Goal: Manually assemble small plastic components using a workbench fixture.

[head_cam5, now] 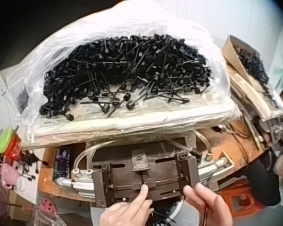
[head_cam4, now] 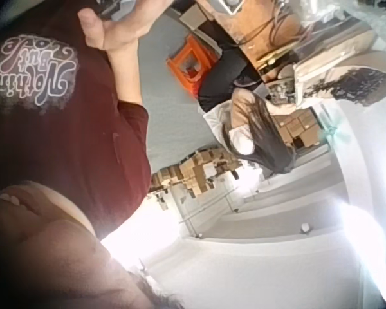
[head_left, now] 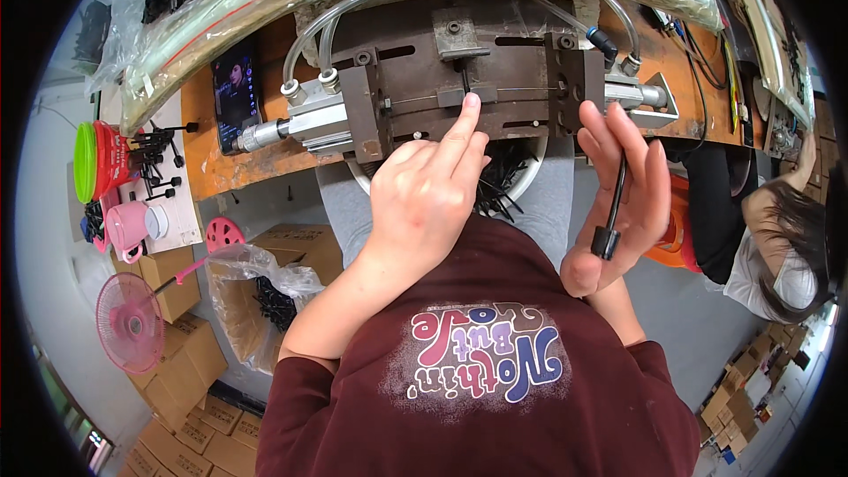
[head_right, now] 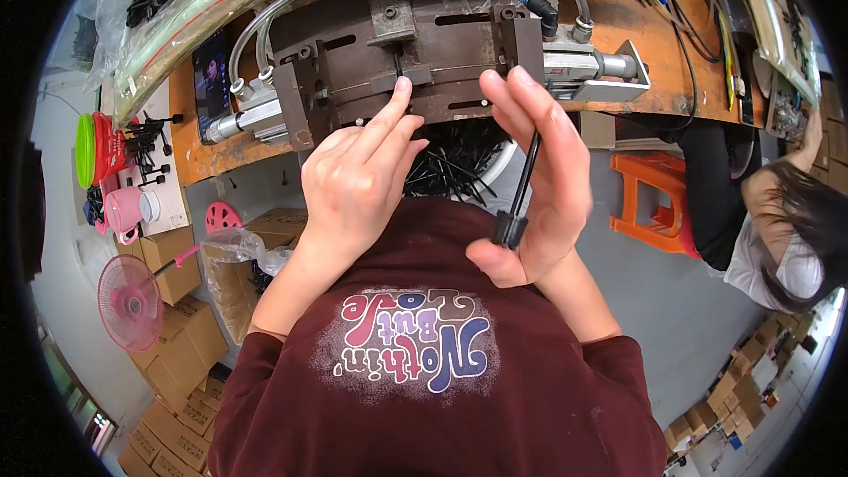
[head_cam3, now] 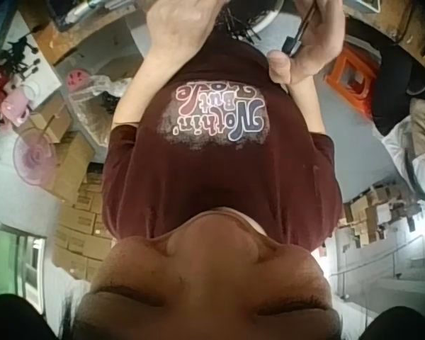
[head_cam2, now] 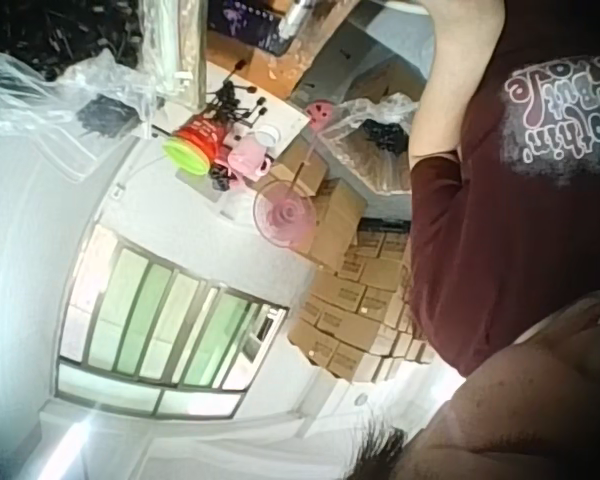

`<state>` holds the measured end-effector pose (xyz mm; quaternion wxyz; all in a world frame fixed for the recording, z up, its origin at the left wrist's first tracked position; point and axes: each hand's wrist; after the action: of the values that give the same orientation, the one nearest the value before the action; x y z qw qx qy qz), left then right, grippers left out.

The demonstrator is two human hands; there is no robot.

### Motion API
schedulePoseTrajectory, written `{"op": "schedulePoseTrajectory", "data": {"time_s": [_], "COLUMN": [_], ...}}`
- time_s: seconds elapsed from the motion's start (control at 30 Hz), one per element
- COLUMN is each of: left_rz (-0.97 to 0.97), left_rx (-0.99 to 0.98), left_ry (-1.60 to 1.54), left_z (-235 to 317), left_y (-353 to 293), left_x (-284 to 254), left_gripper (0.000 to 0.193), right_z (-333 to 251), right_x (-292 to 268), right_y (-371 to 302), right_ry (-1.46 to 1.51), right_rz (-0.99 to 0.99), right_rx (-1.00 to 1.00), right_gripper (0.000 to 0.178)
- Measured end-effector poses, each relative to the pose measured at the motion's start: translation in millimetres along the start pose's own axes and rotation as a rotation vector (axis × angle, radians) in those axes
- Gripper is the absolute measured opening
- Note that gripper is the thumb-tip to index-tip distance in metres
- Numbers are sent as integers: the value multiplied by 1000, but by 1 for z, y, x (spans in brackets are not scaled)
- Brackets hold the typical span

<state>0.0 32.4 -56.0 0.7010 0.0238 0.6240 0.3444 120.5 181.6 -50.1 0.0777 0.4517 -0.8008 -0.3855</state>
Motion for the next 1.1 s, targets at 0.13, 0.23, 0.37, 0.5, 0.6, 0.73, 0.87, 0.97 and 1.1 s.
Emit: {"op": "schedulePoseTrajectory", "data": {"time_s": [0.13,0.23,0.37,0.5,0.6,0.73,0.87,0.97,1.1], "left_rz": [-13,-23,-37,-45,-30,-13,-11,-75,-237], "left_rx": [-16,-25,-17,-19,-26,-23,1,14,41], "left_ry": [-17,-17,7,15,8,-11,-21,-53,-182], "left_z": [0,-1,1,3,2,1,-2,-5,-4], "left_y": [-1,-1,0,1,-1,-1,-2,-3,-11], "left_x": [0,-1,-3,-4,-2,0,1,-8,-27], "left_gripper": [24,24,22,20,19,19,20,21,19], "right_z": [-2,-4,-8,-13,-12,-15,-12,-9,0], "right_x": [4,6,7,11,11,15,16,19,22], "right_y": [2,6,5,8,11,14,13,14,12], "right_ry": [10,15,-213,-366,-354,-341,-322,-313,-329], "right_rz": [45,18,-46,-68,-111,-134,-136,-138,-169], "right_rx": [-1,-3,-36,-94,-94,-19,35,81,98], "right_gripper": [61,50,43,38,36,33,29,27,24]}}
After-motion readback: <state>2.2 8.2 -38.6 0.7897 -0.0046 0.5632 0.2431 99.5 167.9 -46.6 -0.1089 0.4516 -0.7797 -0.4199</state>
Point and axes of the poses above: each hand's wrist, its own y-axis towards the middle knuckle, its own x-axis out of the palm, z = x × y, and after that the axes turned 6 degrees about y, right-handed
